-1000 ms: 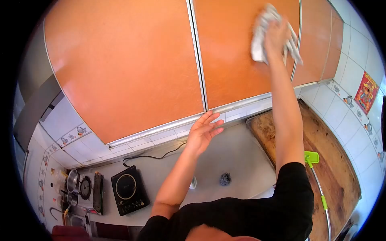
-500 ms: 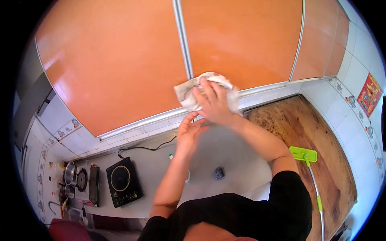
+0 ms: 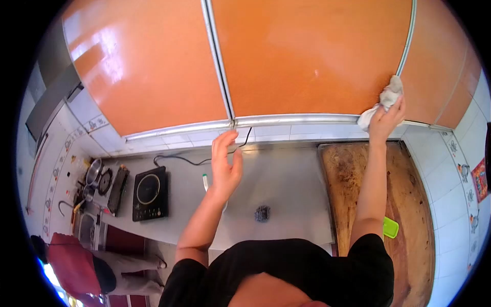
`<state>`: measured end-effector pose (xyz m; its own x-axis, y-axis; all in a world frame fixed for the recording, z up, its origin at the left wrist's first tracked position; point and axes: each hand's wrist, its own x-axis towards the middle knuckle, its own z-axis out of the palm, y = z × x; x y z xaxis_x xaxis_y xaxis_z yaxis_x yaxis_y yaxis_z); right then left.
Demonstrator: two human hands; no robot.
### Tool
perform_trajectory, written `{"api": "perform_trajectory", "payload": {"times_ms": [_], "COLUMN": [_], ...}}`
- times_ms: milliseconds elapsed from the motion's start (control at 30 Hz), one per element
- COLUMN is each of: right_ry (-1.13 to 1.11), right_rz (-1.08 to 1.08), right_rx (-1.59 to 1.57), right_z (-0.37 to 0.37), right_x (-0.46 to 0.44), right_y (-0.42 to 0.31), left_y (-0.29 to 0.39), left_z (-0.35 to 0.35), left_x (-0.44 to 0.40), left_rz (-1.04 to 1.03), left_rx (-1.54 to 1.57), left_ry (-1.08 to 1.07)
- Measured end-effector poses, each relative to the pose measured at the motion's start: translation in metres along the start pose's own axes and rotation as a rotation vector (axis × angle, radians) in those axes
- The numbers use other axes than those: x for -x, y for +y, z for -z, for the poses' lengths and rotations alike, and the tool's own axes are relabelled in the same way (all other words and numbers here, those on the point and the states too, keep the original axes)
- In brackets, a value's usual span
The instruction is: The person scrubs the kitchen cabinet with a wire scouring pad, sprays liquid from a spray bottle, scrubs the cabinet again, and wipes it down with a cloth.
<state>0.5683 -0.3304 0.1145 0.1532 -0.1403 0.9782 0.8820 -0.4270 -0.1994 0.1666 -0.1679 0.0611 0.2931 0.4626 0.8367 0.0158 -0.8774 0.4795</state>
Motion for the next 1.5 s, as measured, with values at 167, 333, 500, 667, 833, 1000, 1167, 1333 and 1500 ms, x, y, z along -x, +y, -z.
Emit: {"api": "perform_trajectory", "payload": {"times_ms": [167,333,500,667,833,1000,1167,1333,1500], "right_ry": [0.023,-0.188,-0.396,-0.172,-0.323,-0.353,0.255,-0.052,-0.737], "right_rz": [-0.313,0.076,0.605,0.386,0.683,0.561,0.876,0.789,0.934], "right_rx": [-0.568,-0.37,-0.4,-0.194,-0.403,-0.639,-0.423,-0.177,-0.748], "right_z": [0.023,-0.012,-0.006,-0.012,-0.011,-0.016,-0.041,-0.082,-0.04], "right_x": [-0.016,0.035,0.076,0.039,0.06,-0.1,-0.3,-0.264,-0.005], "right_y": [-0.065,-0.164,-0.233,-0.213,-0.252,-0.296,-0.414,-0.415,-0.383], "left_y": [0.014,-0.008,-0.023,-0.029,-0.034,-0.051,-0.056,-0.079,-0.099], "left_z": [0.002,0.005,0.007,0.015,0.028,0.058,0.089,0.122,0.162], "left_x": [-0.018,-0.017,-0.018,-0.02,-0.024,-0.015,-0.008,0.013,0.03], "left_rz": [-0.24,-0.16,-0.236,-0.256,-0.268,-0.241,-0.24,-0.063,-0.002], "left_rx": [-0.367,-0.561,-0.596,-0.6,-0.508,-0.517,-0.421,-0.221,-0.184], "left_ry": [-0.056,-0.144,-0.179,-0.237,-0.215,-0.214,-0.14,-0.01,-0.06]}}
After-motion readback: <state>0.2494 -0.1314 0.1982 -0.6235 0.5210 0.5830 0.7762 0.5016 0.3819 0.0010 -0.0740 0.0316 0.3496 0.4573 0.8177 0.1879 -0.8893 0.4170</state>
